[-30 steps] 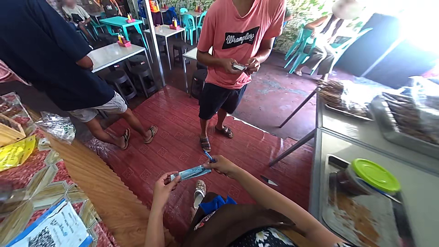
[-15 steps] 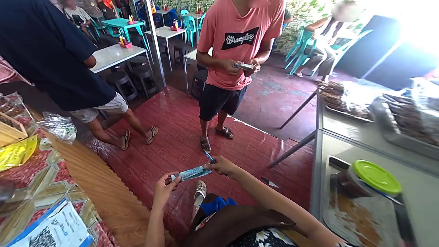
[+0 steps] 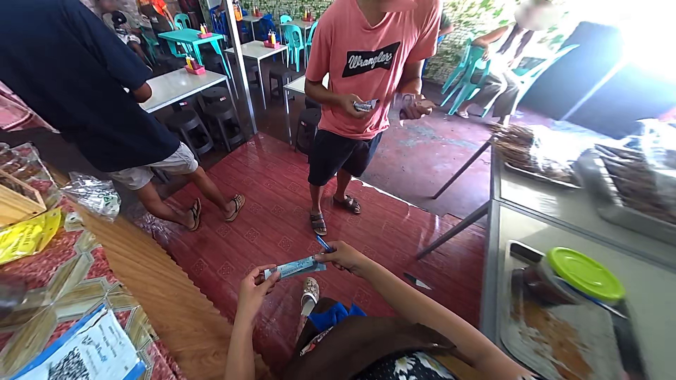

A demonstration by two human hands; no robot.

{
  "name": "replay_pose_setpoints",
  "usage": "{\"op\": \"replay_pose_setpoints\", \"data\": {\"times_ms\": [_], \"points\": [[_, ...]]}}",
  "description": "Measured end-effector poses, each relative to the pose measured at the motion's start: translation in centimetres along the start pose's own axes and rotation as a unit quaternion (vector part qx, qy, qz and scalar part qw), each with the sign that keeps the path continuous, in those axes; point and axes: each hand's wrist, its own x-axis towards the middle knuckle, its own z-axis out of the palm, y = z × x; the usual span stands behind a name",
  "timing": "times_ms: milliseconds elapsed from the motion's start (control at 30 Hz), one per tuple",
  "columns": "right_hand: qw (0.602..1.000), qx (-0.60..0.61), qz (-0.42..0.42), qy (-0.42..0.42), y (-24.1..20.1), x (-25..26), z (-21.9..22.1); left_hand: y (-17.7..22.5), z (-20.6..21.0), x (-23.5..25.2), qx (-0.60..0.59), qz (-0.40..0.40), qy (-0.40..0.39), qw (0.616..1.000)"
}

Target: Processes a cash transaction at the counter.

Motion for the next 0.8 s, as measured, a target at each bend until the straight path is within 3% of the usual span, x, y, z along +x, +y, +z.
{"op": "replay_pose_setpoints", "data": {"times_ms": [800], "points": [[1.000,0.000,-0.012,-0.014,-1.1,1.5,0.9,0.1,-1.1,0.1,-0.002,0.009,0.026,1.000]]}}
